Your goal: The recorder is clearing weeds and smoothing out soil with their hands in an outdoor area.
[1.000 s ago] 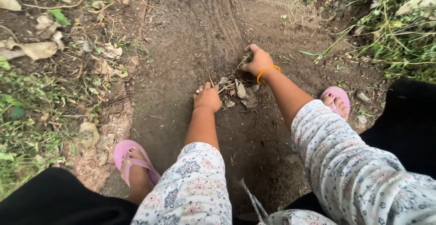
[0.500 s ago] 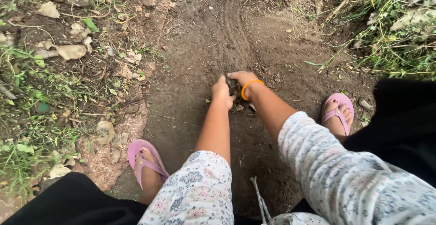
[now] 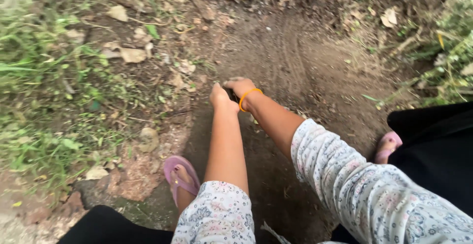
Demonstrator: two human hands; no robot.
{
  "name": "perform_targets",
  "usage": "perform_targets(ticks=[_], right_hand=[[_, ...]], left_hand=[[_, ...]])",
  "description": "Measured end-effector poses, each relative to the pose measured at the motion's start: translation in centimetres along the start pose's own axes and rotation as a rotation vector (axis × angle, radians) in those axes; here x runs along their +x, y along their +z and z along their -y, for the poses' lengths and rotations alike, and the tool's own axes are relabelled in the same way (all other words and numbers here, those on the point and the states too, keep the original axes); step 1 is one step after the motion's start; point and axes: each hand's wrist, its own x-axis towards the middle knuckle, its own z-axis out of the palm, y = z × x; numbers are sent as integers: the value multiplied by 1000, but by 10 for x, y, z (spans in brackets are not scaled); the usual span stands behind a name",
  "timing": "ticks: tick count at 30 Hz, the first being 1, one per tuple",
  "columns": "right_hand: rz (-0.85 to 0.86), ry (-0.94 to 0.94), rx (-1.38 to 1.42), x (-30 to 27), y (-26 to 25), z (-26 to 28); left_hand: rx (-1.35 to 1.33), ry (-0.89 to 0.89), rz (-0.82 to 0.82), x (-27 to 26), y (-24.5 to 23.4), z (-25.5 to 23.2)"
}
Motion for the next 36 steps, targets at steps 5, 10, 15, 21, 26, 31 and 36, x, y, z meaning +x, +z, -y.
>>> perform_targets(ticks=[5, 10, 15, 21, 26, 31, 36], right_hand=[[178, -146, -67, 61, 94, 12], [394, -412, -152, 59, 237, 57], [662, -423, -85, -43, 373, 167], [517, -937, -639, 5, 360, 94], [433, -1090, -1147, 11, 244, 35], [455, -842, -1584, -8, 110, 25], [248, -422, -1786, 24, -39, -4]], left_hand=[[-148, 71, 146, 44, -6, -99], [-211, 257, 284, 2, 4, -277], [604, 953, -248, -59, -2, -448], [1028, 1186, -595, 9, -63, -457], [1513, 1055, -586, -5, -60, -298], [1818, 905, -419, -10, -61, -164], [2041, 767, -39, -26, -45, -62]])
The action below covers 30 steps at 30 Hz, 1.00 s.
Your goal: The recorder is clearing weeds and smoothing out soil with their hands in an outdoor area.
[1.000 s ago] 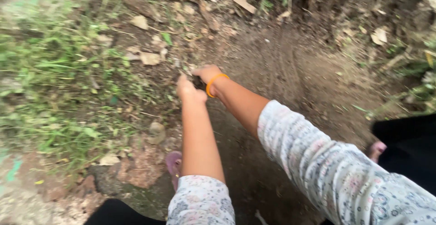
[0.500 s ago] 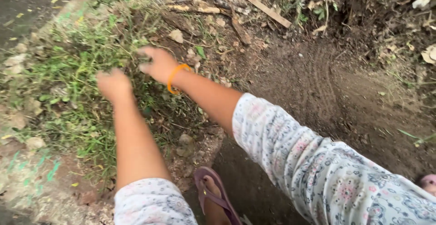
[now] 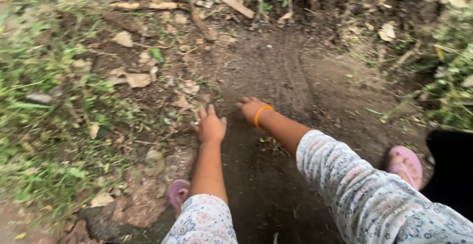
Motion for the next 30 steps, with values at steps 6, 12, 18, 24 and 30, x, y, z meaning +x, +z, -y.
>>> perform_targets(ticks=[6, 12, 18, 24, 30], right_hand=[[110, 333, 0, -50, 78, -151], [163, 486, 63, -146, 49, -131], [-92, 303, 67, -136, 146, -149], [-139, 294, 150, -207, 42, -88], [-38, 637, 362, -226, 64, -102]], left_hand=[[18, 165, 161, -25, 38, -67], [54, 247, 237, -55, 75, -118], [82, 239, 370, -96, 122, -137], [197, 260, 447, -117, 129, -133], [303, 269, 501, -127, 128, -122]])
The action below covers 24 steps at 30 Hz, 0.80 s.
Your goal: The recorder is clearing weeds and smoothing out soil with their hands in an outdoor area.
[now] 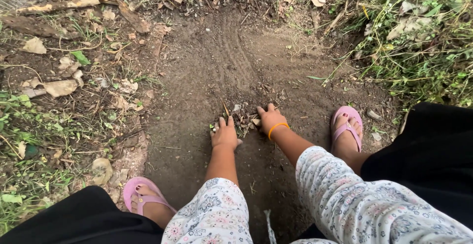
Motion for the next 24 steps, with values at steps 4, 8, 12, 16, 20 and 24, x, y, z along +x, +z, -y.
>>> perform_targets(ticks=[4, 8, 12, 16, 20, 24], right_hand=[[-93, -133, -80, 35, 54, -23], [-198, -277, -29, 23, 55, -11], [-215, -453, -67, 12, 46, 0], [-200, -415, -91, 25, 47, -20], [-323, -219, 29, 36, 36, -39], [-190, -76, 5, 6, -9, -29]], left_hand=[[-10, 10, -7, -3, 0, 4], [5, 7, -41, 13, 12, 9], [-63, -18, -109, 39, 38, 21], [-88, -29, -193, 36, 37, 24], [-47, -86, -316, 19, 12, 22], [-63, -251, -387, 10, -5, 24]])
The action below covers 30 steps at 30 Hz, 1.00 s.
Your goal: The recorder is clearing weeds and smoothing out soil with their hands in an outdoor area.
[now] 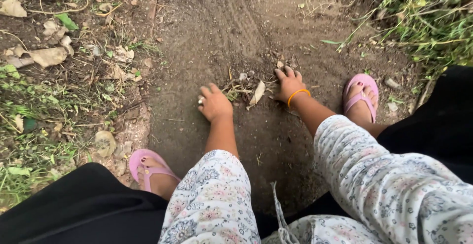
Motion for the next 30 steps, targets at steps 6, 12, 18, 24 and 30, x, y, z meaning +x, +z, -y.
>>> perform_targets(ticks=[6, 12, 18, 24, 30], right_hand=[[95, -22, -78, 13, 58, -25], [27, -197, -68, 0, 71, -19], [69, -315, -33, -9, 73, -13], [12, -269, 36, -20, 83, -4], [41, -92, -117, -45, 12, 18]], left_hand=[[-4, -26, 316, -22, -30, 3], [-28, 80, 258, 20, 70, 16], [-27, 66, 215, 10, 63, 16], [49, 566, 246, -55, -41, 2], [214, 728, 344, -67, -28, -4]])
